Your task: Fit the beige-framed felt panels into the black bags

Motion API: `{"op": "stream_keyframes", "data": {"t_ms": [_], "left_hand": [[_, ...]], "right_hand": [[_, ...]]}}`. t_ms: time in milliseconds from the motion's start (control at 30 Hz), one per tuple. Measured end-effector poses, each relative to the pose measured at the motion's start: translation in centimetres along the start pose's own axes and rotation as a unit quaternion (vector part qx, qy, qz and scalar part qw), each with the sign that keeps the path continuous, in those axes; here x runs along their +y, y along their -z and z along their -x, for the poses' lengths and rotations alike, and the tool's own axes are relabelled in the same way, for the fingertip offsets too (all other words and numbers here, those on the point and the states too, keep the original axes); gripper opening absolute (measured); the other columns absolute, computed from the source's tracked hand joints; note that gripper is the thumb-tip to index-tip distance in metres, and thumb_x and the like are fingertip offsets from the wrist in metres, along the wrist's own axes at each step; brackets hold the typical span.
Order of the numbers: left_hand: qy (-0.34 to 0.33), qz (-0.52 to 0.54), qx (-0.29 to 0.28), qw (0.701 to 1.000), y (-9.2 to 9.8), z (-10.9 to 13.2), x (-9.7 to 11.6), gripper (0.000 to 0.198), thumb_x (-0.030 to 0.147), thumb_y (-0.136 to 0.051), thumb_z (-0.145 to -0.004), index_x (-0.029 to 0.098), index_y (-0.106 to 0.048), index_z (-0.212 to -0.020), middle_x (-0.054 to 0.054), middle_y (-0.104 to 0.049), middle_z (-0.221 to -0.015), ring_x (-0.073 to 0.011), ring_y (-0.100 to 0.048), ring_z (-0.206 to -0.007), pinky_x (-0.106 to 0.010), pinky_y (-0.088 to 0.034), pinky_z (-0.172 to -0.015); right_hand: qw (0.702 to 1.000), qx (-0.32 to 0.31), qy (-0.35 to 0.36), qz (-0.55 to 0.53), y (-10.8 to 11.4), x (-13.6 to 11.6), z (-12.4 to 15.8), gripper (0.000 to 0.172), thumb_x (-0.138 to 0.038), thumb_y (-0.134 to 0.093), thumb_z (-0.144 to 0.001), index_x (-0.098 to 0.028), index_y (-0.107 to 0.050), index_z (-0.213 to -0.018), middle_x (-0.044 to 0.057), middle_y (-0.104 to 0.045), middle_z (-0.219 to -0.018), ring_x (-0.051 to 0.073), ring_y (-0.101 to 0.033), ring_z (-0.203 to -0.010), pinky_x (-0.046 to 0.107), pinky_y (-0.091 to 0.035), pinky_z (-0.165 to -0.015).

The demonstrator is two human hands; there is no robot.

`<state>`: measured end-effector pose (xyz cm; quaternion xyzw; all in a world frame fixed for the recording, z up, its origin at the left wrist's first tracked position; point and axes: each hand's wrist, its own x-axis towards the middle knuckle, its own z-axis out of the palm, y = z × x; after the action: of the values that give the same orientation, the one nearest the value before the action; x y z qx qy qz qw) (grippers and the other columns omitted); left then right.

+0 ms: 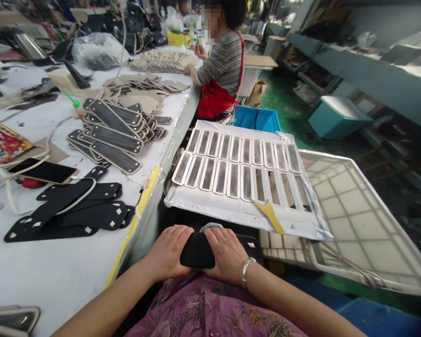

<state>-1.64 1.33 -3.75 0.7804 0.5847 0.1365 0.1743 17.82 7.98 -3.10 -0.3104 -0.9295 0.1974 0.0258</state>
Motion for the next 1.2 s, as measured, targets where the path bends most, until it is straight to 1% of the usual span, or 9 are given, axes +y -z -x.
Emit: {"op": "stream_keyframes", "data": {"t_ms": [133, 267, 433, 567, 667, 800, 933, 1067, 1200], "left_hand": [[0.004, 0.003, 0.001, 1.0, 0.1, 0.2, 0.3, 0.065, 0.034, -0.067, -0.056, 0.016, -0.045, -0.114, -0.01, -0.053, -0.11, -0.0277, -0.048, -0.101, -0.042, -0.038, -0.092], [0.003, 0.002, 0.001, 1.0, 0.0, 0.2, 0.6, 0.069, 0.036, -0.071, -0.054, 0.015, -0.045, -0.114, -0.01, -0.053, -0.11, -0.0275, -0.049, -0.101, -0.042, -0.039, -0.092], [0.004, 0.02, 0.01, 1.0, -0.1, 0.5, 0.2, 0.071, 0.037, -0.072, -0.056, 0.015, -0.045, -0.118, -0.011, -0.052, -0.115, -0.0284, -0.047, -0.107, -0.045, -0.037, -0.096], [0.016, 0.121, -0.01, 0.992, 0.4, 1.8, -0.8, 0.098, 0.047, -0.076, -0.055, 0.02, -0.027, -0.136, -0.013, -0.041, -0.133, -0.028, -0.037, -0.123, -0.045, -0.031, -0.104], [0.08, 0.221, -0.018, 0.972, 0.6, 3.2, -1.4, 0.109, 0.051, -0.075, -0.056, 0.023, -0.013, -0.141, -0.013, -0.029, -0.143, -0.0278, -0.03, -0.13, -0.045, -0.027, -0.106], [0.152, 0.326, 0.031, 0.932, -0.5, 4.2, -1.5, 0.096, 0.049, -0.068, -0.066, 0.024, -0.013, -0.141, -0.012, -0.034, -0.141, -0.0272, -0.037, -0.126, -0.044, -0.03, -0.104], [0.182, 0.365, 0.09, 0.908, -1.9, 4.0, -1.3, 0.086, 0.044, -0.065, -0.071, 0.024, -0.017, -0.14, -0.011, -0.04, -0.137, -0.0256, -0.044, -0.121, -0.042, -0.035, -0.101], [0.179, 0.393, 0.106, 0.896, -2.6, 3.8, -0.9, 0.078, 0.042, -0.063, -0.074, 0.022, -0.021, -0.137, -0.011, -0.04, -0.137, -0.0247, -0.043, -0.121, -0.041, -0.035, -0.101], [0.186, 0.405, 0.129, 0.886, -2.8, 3.7, -0.6, 0.064, 0.039, -0.057, -0.079, 0.023, -0.027, -0.133, -0.009, -0.041, -0.135, -0.0236, -0.042, -0.122, -0.041, -0.035, -0.103]], "right_hand": [[1.0, -0.005, 0.005, 0.004, -0.1, 0.1, 0.2, 0.087, -0.072, -0.06, -0.057, -0.013, -0.046, -0.119, 0.013, -0.053, -0.108, 0.03, -0.046, -0.1, 0.041, -0.03, -0.09], [1.0, -0.004, -0.009, 0.024, -0.2, 0.1, 0.2, 0.082, -0.076, -0.051, -0.065, -0.013, -0.047, -0.117, 0.013, -0.055, -0.105, 0.029, -0.048, -0.098, 0.041, -0.032, -0.087], [0.999, -0.008, -0.019, 0.045, -0.3, -0.3, -0.1, 0.078, -0.075, -0.052, -0.065, -0.013, -0.049, -0.113, 0.012, -0.055, -0.102, 0.028, -0.049, -0.094, 0.041, -0.033, -0.084], [0.999, -0.018, -0.025, 0.042, -0.1, -0.4, -0.2, 0.079, -0.074, -0.053, -0.065, -0.013, -0.048, -0.115, 0.012, -0.056, -0.102, 0.028, -0.049, -0.096, 0.04, -0.033, -0.084], [0.999, -0.021, -0.031, 0.034, 0.1, -0.5, -0.4, 0.077, -0.073, -0.054, -0.065, -0.015, -0.049, -0.114, 0.011, -0.056, -0.1, 0.028, -0.05, -0.095, 0.04, -0.034, -0.083], [0.998, -0.04, -0.037, 0.026, 0.3, -0.7, -1.0, 0.074, -0.074, -0.054, -0.064, -0.016, -0.051, -0.109, 0.01, -0.056, -0.099, 0.028, -0.05, -0.094, 0.04, -0.035, -0.082], [0.998, -0.044, -0.031, 0.027, 0.3, -0.7, -1.7, 0.075, -0.076, -0.054, -0.062, -0.017, -0.051, -0.108, 0.009, -0.057, -0.096, 0.028, -0.051, -0.092, 0.039, -0.037, -0.079], [0.998, -0.024, -0.041, 0.04, -0.1, -0.8, -2.2, 0.061, -0.073, -0.041, -0.075, -0.02, -0.054, -0.101, 0.008, -0.058, -0.092, 0.028, -0.053, -0.089, 0.039, -0.039, -0.075], [0.997, -0.036, -0.054, 0.043, -0.5, -1.1, -3.2, 0.052, -0.065, -0.033, -0.084, -0.02, -0.057, -0.092, 0.008, -0.059, -0.088, 0.027, -0.055, -0.086, 0.038, -0.04, -0.071]]}}
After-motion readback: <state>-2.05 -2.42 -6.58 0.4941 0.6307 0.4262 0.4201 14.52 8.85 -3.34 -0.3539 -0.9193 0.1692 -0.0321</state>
